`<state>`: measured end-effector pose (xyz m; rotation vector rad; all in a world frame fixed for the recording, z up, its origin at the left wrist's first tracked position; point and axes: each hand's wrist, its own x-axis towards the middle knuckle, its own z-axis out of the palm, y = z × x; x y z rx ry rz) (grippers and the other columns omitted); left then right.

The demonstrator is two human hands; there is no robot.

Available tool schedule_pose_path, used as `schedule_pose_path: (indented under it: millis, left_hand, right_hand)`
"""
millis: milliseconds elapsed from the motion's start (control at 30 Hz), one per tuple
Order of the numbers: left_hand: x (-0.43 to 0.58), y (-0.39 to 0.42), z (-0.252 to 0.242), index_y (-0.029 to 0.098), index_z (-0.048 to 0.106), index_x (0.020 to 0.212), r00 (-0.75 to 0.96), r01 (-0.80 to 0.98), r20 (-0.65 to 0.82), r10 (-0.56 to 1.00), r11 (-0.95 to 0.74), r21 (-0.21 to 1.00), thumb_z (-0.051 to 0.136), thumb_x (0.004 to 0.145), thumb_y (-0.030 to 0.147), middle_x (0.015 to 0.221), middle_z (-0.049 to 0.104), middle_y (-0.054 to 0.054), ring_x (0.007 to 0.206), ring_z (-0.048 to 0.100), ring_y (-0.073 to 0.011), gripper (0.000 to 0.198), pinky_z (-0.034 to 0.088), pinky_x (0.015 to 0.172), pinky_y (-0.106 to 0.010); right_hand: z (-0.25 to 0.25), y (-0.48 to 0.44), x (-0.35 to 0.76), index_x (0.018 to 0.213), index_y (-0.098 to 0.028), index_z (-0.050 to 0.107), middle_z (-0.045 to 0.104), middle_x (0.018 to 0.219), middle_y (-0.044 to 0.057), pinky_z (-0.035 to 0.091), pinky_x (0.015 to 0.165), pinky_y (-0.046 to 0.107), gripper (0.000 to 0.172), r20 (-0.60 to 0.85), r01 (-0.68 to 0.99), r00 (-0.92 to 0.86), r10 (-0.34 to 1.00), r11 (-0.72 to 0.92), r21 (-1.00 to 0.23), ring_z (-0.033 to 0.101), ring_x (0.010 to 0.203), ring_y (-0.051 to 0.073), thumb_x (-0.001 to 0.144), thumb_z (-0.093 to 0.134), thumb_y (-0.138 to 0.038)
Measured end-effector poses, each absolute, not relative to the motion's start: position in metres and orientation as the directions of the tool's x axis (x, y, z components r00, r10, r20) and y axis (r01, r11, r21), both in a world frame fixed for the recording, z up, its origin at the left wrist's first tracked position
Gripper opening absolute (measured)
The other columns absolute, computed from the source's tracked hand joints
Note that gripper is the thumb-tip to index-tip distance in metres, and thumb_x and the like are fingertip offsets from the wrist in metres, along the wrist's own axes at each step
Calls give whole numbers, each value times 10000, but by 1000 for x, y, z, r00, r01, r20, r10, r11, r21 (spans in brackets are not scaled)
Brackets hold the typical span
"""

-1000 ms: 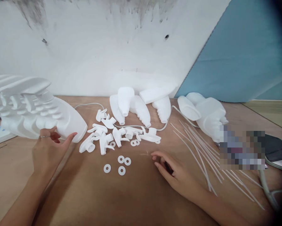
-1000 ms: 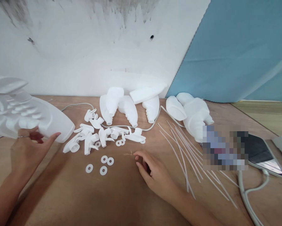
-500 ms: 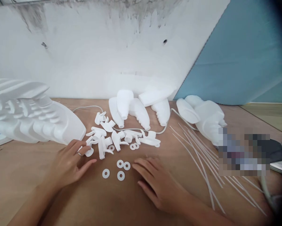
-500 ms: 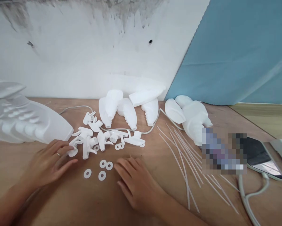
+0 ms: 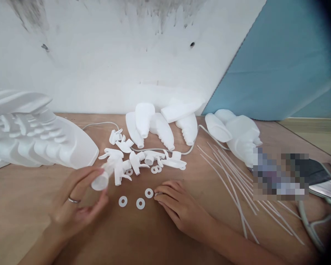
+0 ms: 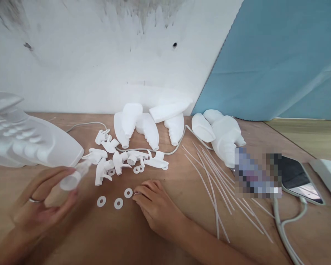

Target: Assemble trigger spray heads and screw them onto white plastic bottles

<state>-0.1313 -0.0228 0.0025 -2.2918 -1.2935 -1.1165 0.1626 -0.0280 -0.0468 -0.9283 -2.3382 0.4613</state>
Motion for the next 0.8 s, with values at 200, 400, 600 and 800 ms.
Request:
schedule_pose_path:
  millis: [200, 400, 600, 800]
  left_hand:
    - [-59, -29, -16, 231, 517, 1225, 504, 421, 529, 683, -729, 539, 622, 833, 142, 1078, 662, -85, 1009, 651, -191, 416, 567, 868, -306]
    - [-23, -10, -37, 232, 522, 1229, 613, 331, 481, 626, -757, 563, 639, 869, 231, 1115, 686, -80, 1025, 656, -202, 378, 542, 897, -342]
    - [-35, -6, -44, 258, 524, 1244, 576, 379, 390, 718, -658, 651, 623, 879, 193, 1145, 666, -57, 1057, 633, -187, 384, 528, 917, -324]
    - [-36, -6, -42, 253, 513, 1288, 596, 367, 357, 719, -639, 676, 614, 887, 196, 1164, 641, -70, 1070, 620, -191, 418, 524, 929, -322]
  right_hand:
    - [-48, -23, 172, 925, -195, 584, 633, 816, 27, 518, 668, 271, 89, 386, 591, -287, 877, 479, -649, 595, 739, 148, 947, 499, -189]
    - [-42, -18, 188, 845, -199, 584, 627, 738, 6, 515, 590, 241, 146, 463, 594, 10, 886, 367, -716, 599, 649, 129, 943, 564, -306]
    - [-36, -29, 185, 1023, -257, 682, 706, 958, 44, 576, 734, 299, 223, 611, 511, -159, 775, 594, -621, 678, 873, 167, 940, 511, -141]
    - [-33, -31, 182, 1146, -272, 641, 674, 1036, 60, 557, 834, 325, 396, 710, 530, -265, 652, 714, -457, 647, 976, 171, 873, 528, -8]
